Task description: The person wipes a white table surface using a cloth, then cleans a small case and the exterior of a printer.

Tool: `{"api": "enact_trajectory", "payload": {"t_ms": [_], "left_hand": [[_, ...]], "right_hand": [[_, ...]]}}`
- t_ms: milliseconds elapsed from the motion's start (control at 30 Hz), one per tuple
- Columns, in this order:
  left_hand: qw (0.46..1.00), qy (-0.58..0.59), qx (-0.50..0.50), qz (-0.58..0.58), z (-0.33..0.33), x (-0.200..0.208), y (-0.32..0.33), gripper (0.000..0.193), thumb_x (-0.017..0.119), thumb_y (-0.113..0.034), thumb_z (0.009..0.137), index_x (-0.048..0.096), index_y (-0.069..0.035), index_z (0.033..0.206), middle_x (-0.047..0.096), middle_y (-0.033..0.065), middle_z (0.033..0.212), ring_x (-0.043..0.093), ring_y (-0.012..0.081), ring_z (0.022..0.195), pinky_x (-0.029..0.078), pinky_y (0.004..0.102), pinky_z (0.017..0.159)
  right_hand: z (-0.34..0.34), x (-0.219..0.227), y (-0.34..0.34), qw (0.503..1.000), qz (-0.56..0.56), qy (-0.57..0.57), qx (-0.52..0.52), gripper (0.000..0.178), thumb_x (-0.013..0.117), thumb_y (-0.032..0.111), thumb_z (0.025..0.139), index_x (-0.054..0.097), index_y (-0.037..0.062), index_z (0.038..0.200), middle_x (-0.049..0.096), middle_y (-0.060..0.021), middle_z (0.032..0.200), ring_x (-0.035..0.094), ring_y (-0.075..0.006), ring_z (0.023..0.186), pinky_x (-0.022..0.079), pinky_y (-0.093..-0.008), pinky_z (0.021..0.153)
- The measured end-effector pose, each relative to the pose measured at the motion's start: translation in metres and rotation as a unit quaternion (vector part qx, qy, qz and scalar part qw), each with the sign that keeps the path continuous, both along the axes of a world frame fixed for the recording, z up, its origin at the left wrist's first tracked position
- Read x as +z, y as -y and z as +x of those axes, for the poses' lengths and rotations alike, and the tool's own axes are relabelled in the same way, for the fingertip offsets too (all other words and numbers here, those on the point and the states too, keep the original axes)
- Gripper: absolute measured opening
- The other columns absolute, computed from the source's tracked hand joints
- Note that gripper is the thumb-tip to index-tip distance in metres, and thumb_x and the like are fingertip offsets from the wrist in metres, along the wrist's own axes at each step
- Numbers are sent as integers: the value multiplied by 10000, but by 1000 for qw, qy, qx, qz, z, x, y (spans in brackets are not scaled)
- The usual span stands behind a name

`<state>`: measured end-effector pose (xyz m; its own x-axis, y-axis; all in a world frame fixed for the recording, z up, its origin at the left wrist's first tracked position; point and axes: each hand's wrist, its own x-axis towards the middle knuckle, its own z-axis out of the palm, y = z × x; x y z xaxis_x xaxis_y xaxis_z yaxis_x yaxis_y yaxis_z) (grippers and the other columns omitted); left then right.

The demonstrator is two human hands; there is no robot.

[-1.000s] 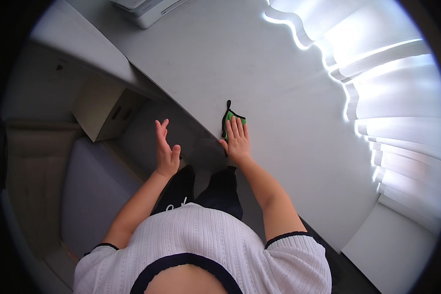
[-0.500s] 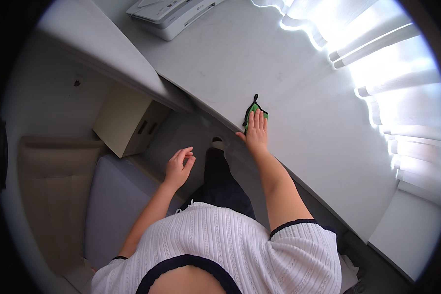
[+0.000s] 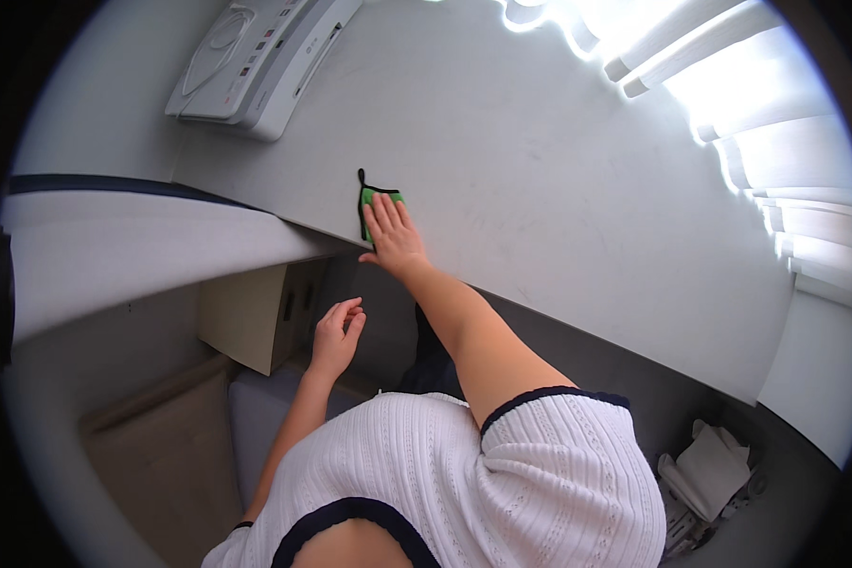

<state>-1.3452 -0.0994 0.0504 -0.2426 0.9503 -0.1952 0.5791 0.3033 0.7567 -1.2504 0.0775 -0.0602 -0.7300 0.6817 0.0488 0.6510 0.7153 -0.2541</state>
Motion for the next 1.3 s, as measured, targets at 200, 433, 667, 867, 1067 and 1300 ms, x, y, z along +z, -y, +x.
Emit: {"api": "enact_trajectory", "payload": {"t_ms": [200, 433, 667, 867, 1067, 1300], "left_hand": [[999, -17, -29, 14, 57, 15, -42, 273, 577, -147, 946, 604, 19, 1161, 659, 148, 1003, 661, 238, 890, 520, 331, 809], [998, 4, -54, 40, 56, 0, -68, 303, 581, -202, 941, 593, 14, 1154, 651, 146, 965, 649, 275, 862, 513, 367, 781], [987, 6, -153, -43, 46, -23, -71, 272, 570, -222, 949, 611, 0, 1100, 653, 156, 944, 649, 275, 835, 512, 356, 760], [964, -23, -261, -50, 71, -41, -83, 303, 585, -283, 928, 591, -13, 1067, 633, 144, 884, 630, 301, 812, 499, 380, 726], [944, -12, -318, -91, 72, -34, -84, 329, 582, -286, 932, 560, -24, 1129, 637, 120, 897, 624, 291, 833, 495, 373, 746], [938, 4, -338, -82, 57, -28, -68, 322, 574, -260, 942, 562, -21, 1158, 641, 118, 906, 634, 264, 832, 502, 356, 756]], "right_hand": [[2, -8, -12, 997, 33, -61, 17, 872, 439, 657, 877, 297, 54, 1491, 252, -140, 1569, 183, -281, 1466, 119, -441, 1196], [9, -20, -24, 995, 62, -58, 44, 778, 420, 589, 926, 316, 59, 1486, 266, -111, 1568, 202, -251, 1463, 141, -426, 1195], [60, -32, 31, 990, 19, -105, -91, 752, 590, 452, 875, 356, 34, 1455, 309, -118, 1546, 250, -243, 1448, 148, -458, 1187], [187, -26, 82, 964, -16, 26, -264, 808, 588, 426, 892, 236, 44, 1512, 191, -103, 1594, 140, -237, 1485, 77, -504, 1186], [281, -50, 108, 880, 44, 90, -464, 792, 511, 414, 949, 126, 45, 1535, 95, -121, 1614, 82, -259, 1494, 74, -524, 1183], [323, -63, 74, 759, 56, 30, -648, 713, 422, 443, 979, 171, 63, 1528, 176, -158, 1590, 133, -287, 1478, 77, -514, 1177]]}}
